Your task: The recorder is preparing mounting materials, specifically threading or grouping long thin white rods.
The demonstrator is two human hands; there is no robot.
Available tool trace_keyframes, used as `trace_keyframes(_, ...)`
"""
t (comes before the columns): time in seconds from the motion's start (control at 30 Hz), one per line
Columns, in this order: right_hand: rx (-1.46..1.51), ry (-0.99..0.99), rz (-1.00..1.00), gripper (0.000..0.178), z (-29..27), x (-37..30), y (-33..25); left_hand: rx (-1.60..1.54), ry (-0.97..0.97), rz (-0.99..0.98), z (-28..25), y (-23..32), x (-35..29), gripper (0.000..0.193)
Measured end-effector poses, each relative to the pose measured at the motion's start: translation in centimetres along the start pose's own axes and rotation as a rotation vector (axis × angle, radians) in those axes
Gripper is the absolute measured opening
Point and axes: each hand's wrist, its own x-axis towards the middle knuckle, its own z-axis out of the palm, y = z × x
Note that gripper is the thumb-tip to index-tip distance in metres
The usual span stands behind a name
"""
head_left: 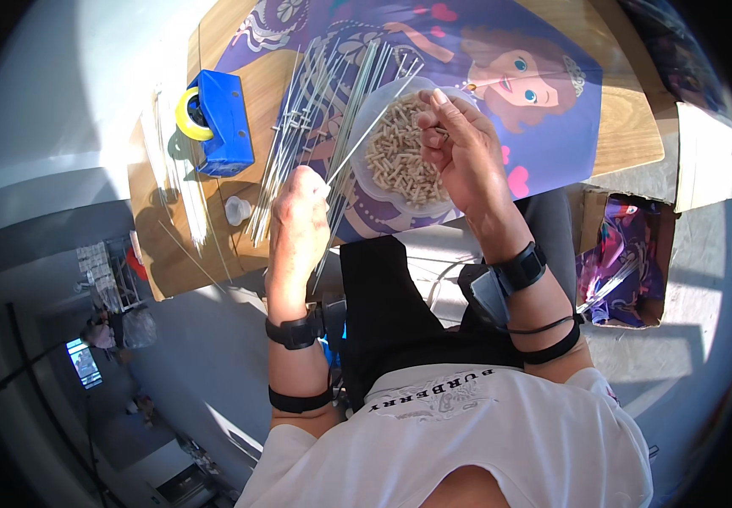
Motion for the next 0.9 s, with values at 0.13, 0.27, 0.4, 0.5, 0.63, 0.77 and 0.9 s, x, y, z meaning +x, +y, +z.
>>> trace_keyframes(0.13, -0.172, -0.183, -0.018, 0.024, -1.0, 0.1, 0.2, -0.137, -0.118, -0.051, -0.6, 1.6, -3.1, 0.011)
trace_keyframes(0.27, -0.176, -0.316, 0.09, 0.025, -0.3, -0.2, 1.0, -0.359, 0.094, -0.034, 0.8, 4.1, -2.9, 0.013)
trace_keyframes(0.4, 0.157, -0.18, 0.213, 0.027, 1.4, -1.1, 1.7, -0.09, 0.217, 0.029, 1.2, 6.0, -1.6, 0.025)
trace_keyframes(0.5, 0.234, -0.168, 0.226, 0.031, 1.6, -1.0, 1.2, -0.085, 0.285, 0.115, 0.9, 6.0, -1.3, 0.027)
trace_keyframes(0.63, 0.236, -0.172, 0.186, 0.023, 0.7, -0.6, 1.0, -0.127, 0.246, 0.007, 0.7, 6.5, -1.7, 0.029)
trace_keyframes(0.77, 0.168, -0.188, 0.175, 0.02, 0.2, -0.3, 1.1, -0.106, 0.251, 0.067, 0.6, 6.4, -2.1, 0.029)
trace_keyframes(0.9, 0.322, -0.366, 0.195, 0.013, -1.5, 0.3, 1.3, -0.046, 0.271, 0.046, 0.6, 6.7, -2.2, 0.032)
